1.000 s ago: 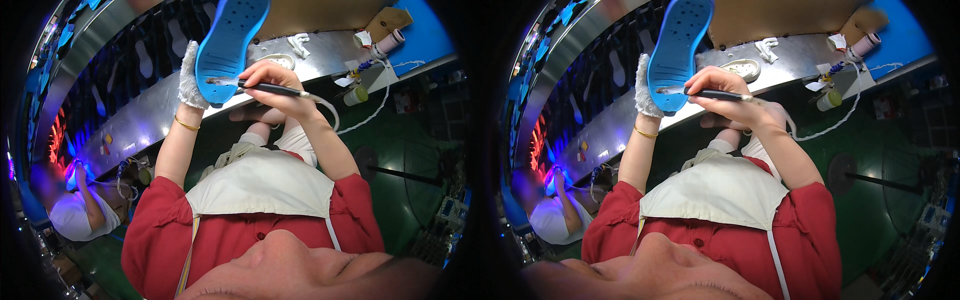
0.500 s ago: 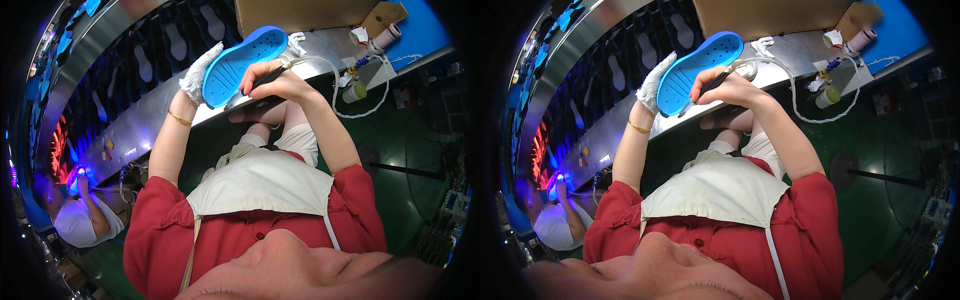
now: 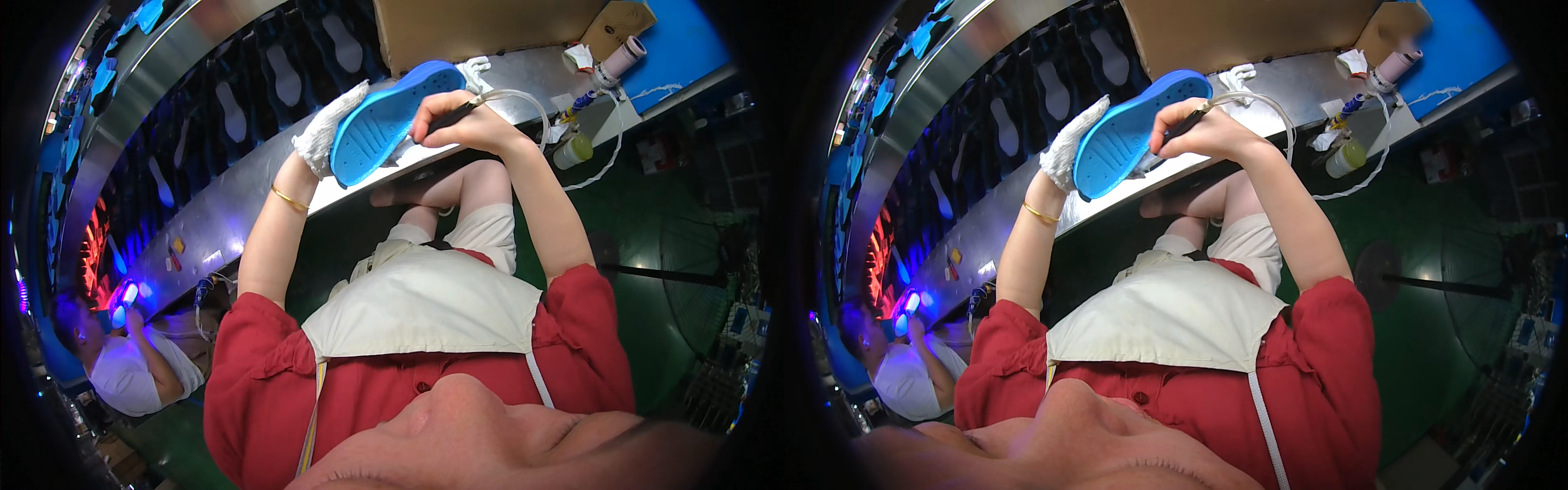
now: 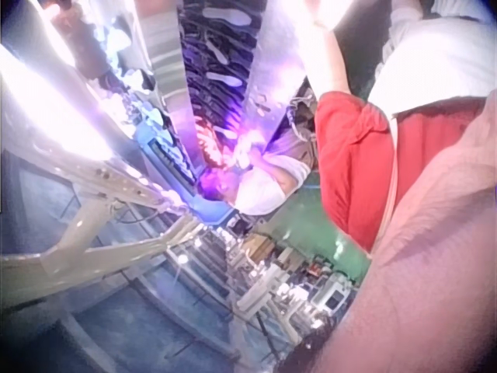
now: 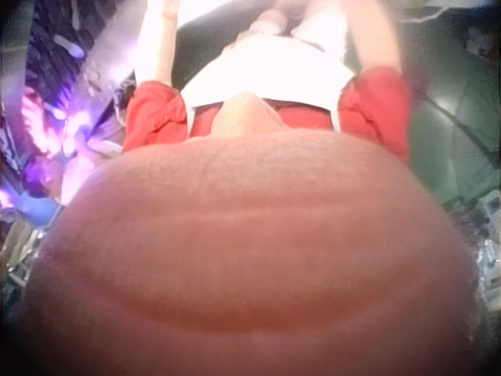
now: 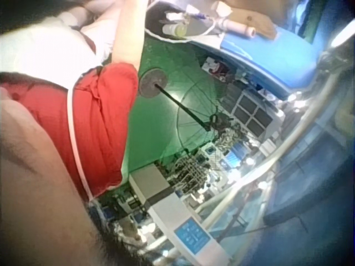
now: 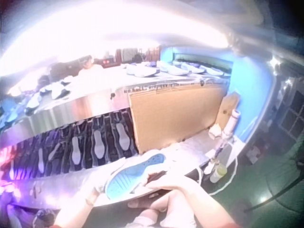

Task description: The person picks up blue shoe insoles from an assembly line one by one and applies a liquid substance to the heel area using a small brush before placing each insole back onto the line.

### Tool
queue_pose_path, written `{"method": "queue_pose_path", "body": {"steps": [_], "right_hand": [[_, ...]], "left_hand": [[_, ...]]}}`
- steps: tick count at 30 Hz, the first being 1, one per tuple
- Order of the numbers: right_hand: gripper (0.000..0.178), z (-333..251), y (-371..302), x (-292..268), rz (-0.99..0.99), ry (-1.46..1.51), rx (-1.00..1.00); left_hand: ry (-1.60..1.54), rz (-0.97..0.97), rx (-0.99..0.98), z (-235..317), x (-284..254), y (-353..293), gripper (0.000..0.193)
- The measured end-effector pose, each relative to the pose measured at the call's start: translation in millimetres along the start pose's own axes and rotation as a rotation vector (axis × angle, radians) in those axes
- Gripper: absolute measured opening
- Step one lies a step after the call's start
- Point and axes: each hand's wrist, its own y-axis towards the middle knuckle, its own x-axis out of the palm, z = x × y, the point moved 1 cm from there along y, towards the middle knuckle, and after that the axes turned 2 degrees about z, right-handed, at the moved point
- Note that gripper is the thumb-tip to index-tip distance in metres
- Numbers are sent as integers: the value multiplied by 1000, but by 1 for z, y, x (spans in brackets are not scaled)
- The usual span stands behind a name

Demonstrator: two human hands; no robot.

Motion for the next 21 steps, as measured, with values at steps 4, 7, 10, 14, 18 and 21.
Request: {"method": "queue_pose_path", "body": {"steps": [4,7,10,14,18,21], "right_hand": [[16,-7,-4,7,102,255,-63],[21,-5,5,7,259,342,-4],[15,11,13,-30,549,340,-185],[13,13,17,-22,752,203,-350],[13,11,-2,42,496,18,-450],[9,-5,-22,54,244,126,-380]], "left_hand": [[-138,-68,87,-10,9,-4,62],[-385,-166,181,-22,14,-10,69],[-322,-156,233,-31,22,-19,73],[-320,-128,287,-37,25,-23,71],[-470,-176,330,-35,15,-29,68],[-240,-118,381,-37,0,-31,68]]}}
